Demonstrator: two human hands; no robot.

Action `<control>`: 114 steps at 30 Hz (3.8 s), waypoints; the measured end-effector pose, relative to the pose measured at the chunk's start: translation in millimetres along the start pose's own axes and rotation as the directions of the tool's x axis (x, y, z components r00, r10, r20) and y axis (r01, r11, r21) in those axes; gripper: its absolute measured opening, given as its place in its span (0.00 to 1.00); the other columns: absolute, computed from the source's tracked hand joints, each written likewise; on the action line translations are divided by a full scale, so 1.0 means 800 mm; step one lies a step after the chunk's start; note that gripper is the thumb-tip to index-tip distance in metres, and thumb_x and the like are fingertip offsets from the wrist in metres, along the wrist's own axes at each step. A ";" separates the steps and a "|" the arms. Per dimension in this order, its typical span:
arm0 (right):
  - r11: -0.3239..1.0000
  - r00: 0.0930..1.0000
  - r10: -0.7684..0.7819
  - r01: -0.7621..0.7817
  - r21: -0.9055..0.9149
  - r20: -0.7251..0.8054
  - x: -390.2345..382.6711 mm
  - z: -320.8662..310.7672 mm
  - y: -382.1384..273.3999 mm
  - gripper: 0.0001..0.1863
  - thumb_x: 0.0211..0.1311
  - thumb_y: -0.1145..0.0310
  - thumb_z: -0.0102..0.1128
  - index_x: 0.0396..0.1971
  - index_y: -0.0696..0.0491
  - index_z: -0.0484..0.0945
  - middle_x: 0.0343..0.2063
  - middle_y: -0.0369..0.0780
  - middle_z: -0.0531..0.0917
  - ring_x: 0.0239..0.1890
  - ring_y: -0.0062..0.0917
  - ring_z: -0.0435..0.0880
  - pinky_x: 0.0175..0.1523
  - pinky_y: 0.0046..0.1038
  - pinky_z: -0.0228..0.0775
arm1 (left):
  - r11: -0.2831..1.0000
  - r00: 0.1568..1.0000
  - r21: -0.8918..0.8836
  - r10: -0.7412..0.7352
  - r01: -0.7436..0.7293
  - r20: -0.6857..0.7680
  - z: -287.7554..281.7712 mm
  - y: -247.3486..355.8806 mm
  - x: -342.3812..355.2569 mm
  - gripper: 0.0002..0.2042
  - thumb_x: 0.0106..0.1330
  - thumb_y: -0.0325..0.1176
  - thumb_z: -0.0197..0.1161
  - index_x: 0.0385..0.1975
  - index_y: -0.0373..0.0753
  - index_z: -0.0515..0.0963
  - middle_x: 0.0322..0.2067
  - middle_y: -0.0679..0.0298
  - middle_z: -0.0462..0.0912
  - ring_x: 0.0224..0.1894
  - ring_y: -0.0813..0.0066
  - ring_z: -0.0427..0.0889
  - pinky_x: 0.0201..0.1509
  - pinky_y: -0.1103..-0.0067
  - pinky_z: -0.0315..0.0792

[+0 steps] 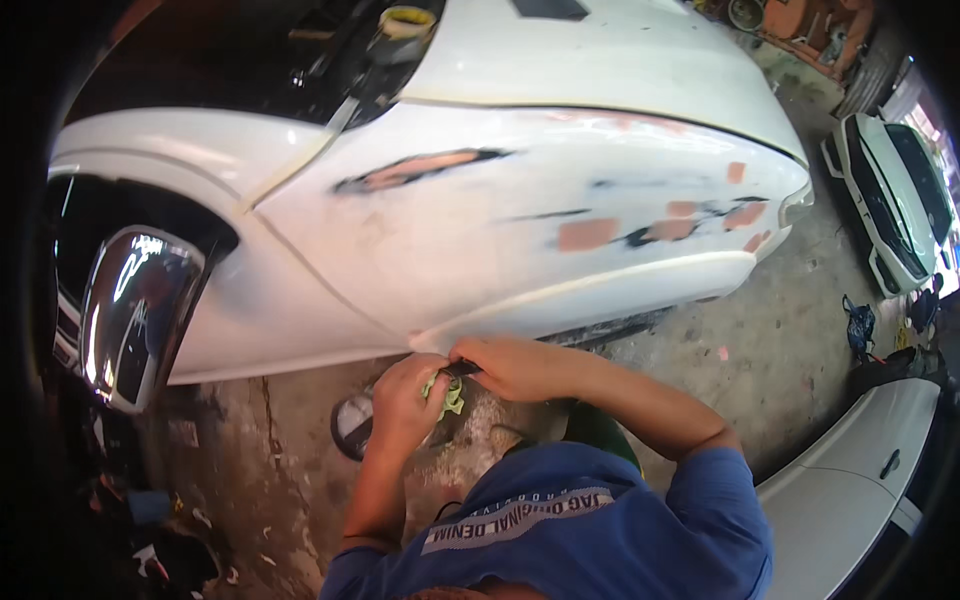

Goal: The person sands the fender and hood of a white vehicle using a sanding block, frequently dipping the block into a bucket of water and wiping the surface with a cloth.

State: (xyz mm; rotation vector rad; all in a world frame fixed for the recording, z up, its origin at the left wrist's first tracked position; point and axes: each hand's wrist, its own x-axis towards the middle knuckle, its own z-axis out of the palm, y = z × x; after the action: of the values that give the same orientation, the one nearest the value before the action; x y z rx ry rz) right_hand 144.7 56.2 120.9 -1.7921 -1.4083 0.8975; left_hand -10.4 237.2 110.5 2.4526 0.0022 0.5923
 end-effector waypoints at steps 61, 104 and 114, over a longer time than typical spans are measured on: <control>0.573 0.766 -0.424 -0.187 -0.798 -0.484 -0.069 -0.320 0.006 0.31 0.49 0.64 0.67 0.57 0.57 0.82 0.53 0.39 0.78 0.55 0.35 0.77 0.54 0.45 0.67 | 0.906 0.867 0.408 0.290 -0.112 -0.405 0.041 0.042 0.230 0.22 0.62 0.43 0.76 0.50 0.43 0.78 0.54 0.54 0.81 0.59 0.47 0.77 0.67 0.50 0.72; 0.515 0.713 -0.253 -0.473 -0.715 -0.654 -0.203 -0.374 0.073 0.29 0.45 0.74 0.71 0.54 0.52 0.85 0.52 0.38 0.82 0.54 0.37 0.80 0.56 0.44 0.71 | 0.885 0.876 0.452 0.300 -0.107 -0.379 0.045 0.043 0.232 0.17 0.68 0.39 0.69 0.51 0.38 0.78 0.56 0.53 0.82 0.62 0.43 0.76 0.68 0.48 0.70; 0.553 0.663 -0.382 -0.394 -0.734 -0.644 -0.151 -0.350 0.063 0.27 0.46 0.74 0.69 0.52 0.50 0.87 0.49 0.36 0.84 0.52 0.36 0.82 0.56 0.41 0.70 | 0.877 0.867 0.474 0.299 -0.085 -0.399 0.043 0.041 0.231 0.16 0.70 0.38 0.69 0.51 0.37 0.77 0.57 0.51 0.82 0.64 0.44 0.76 0.71 0.48 0.68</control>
State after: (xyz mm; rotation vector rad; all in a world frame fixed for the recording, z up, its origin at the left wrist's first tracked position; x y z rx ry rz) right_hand 384.1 -97.5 240.7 -2.4017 -1.2647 -0.7669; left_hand 165.6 216.2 180.7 2.6917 0.0881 1.3997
